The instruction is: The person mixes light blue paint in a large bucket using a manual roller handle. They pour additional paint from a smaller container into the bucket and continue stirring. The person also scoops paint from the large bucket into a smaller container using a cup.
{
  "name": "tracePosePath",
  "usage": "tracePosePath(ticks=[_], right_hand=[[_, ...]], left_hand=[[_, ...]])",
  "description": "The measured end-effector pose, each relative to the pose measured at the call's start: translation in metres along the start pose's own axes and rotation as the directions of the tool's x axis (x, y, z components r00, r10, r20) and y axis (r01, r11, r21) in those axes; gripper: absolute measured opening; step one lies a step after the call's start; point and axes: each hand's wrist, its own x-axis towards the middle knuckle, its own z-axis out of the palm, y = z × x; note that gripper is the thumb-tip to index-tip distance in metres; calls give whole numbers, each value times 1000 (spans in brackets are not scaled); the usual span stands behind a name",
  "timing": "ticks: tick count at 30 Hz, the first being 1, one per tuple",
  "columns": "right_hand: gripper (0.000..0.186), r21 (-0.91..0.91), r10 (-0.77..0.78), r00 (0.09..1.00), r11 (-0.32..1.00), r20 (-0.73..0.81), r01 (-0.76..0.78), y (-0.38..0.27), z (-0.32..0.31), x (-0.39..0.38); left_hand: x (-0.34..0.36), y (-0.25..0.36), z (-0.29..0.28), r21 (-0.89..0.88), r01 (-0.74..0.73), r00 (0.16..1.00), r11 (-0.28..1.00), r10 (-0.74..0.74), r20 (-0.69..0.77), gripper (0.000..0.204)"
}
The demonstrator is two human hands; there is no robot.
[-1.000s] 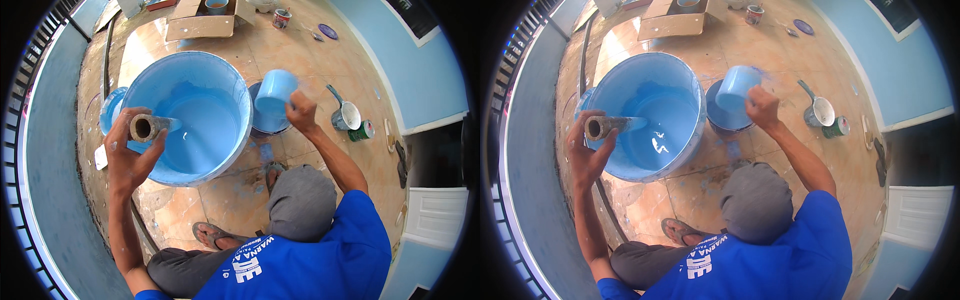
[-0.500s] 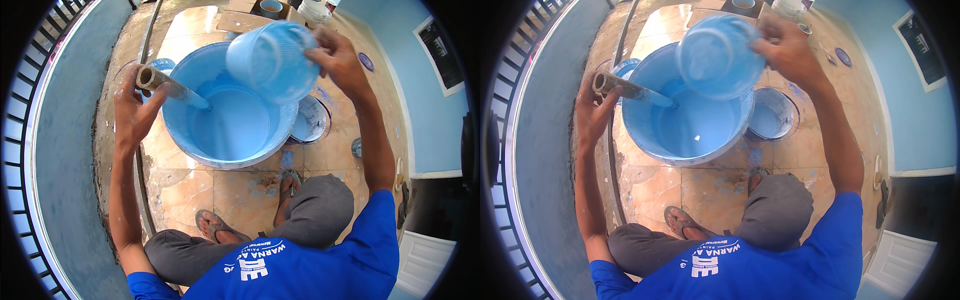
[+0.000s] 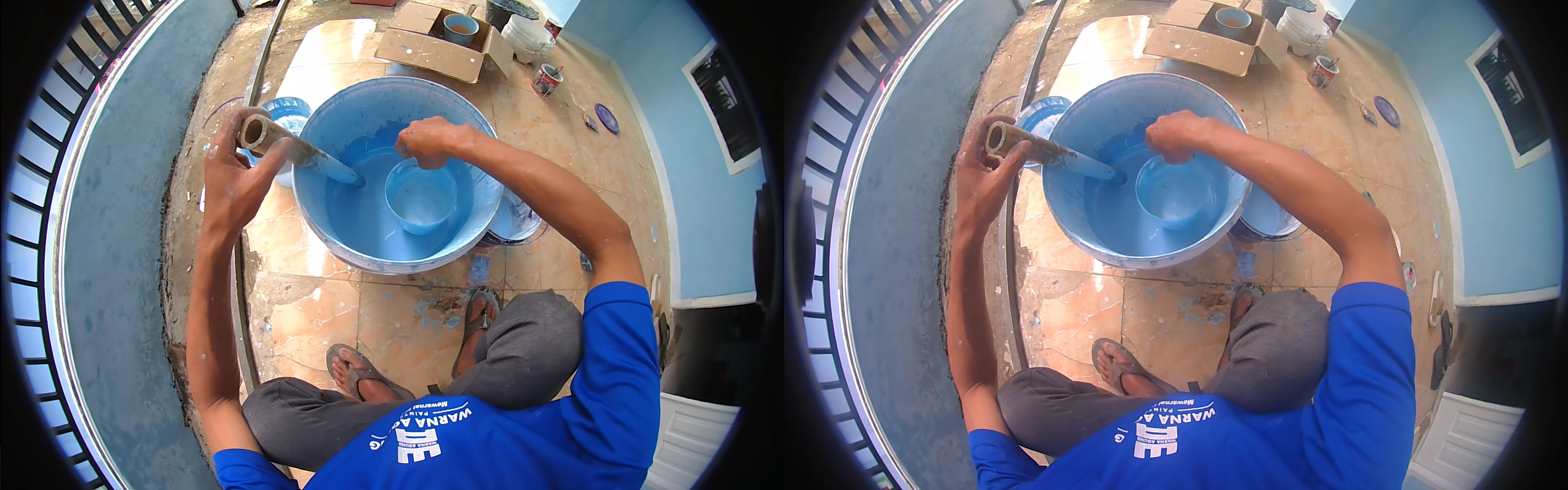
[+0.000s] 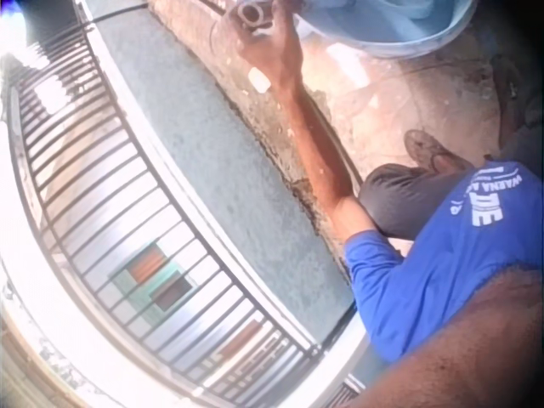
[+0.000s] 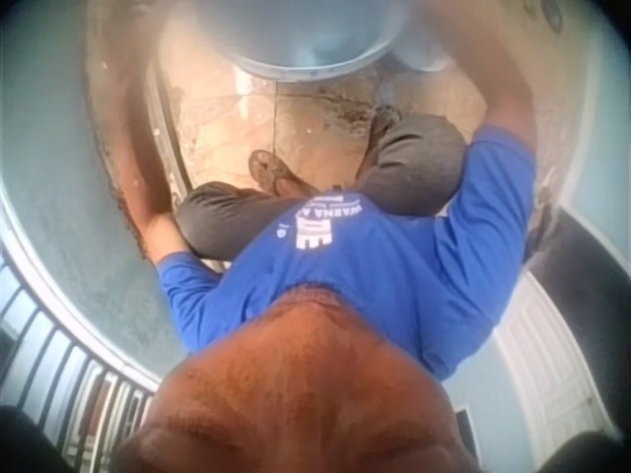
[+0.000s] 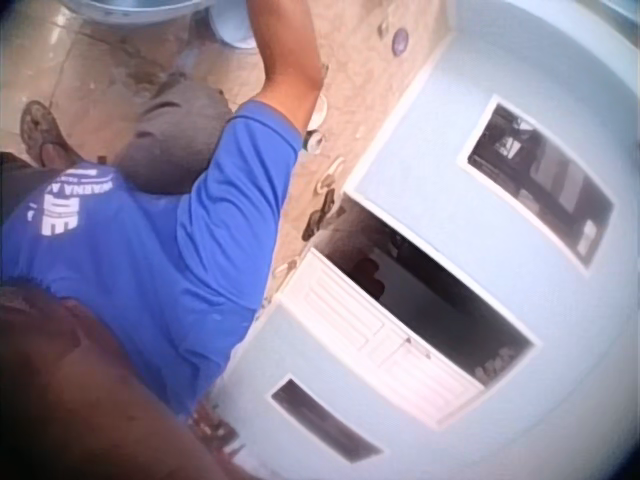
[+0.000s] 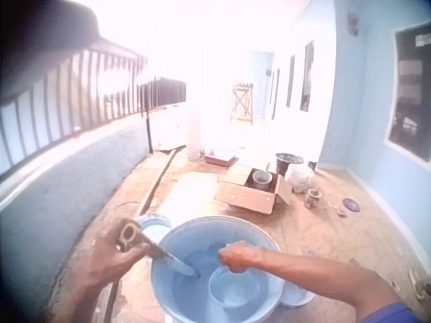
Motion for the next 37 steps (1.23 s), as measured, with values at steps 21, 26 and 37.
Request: tracePosePath(ticks=[21, 26, 37], right_hand=[[25, 553, 349, 567, 799, -746, 235, 43, -12, -108], [34, 739, 800, 257, 600, -543, -307, 168, 146, -206], [40, 931, 887, 443, 45, 129, -363, 132, 279, -223]], left_hand=[[-55, 36, -11, 326, -192, 961, 926, 110, 254, 68], [-61, 46, 1, 360, -191, 953, 913, 85, 292, 75], [-49, 82, -1, 431, -439, 742, 788, 47, 669, 76]])
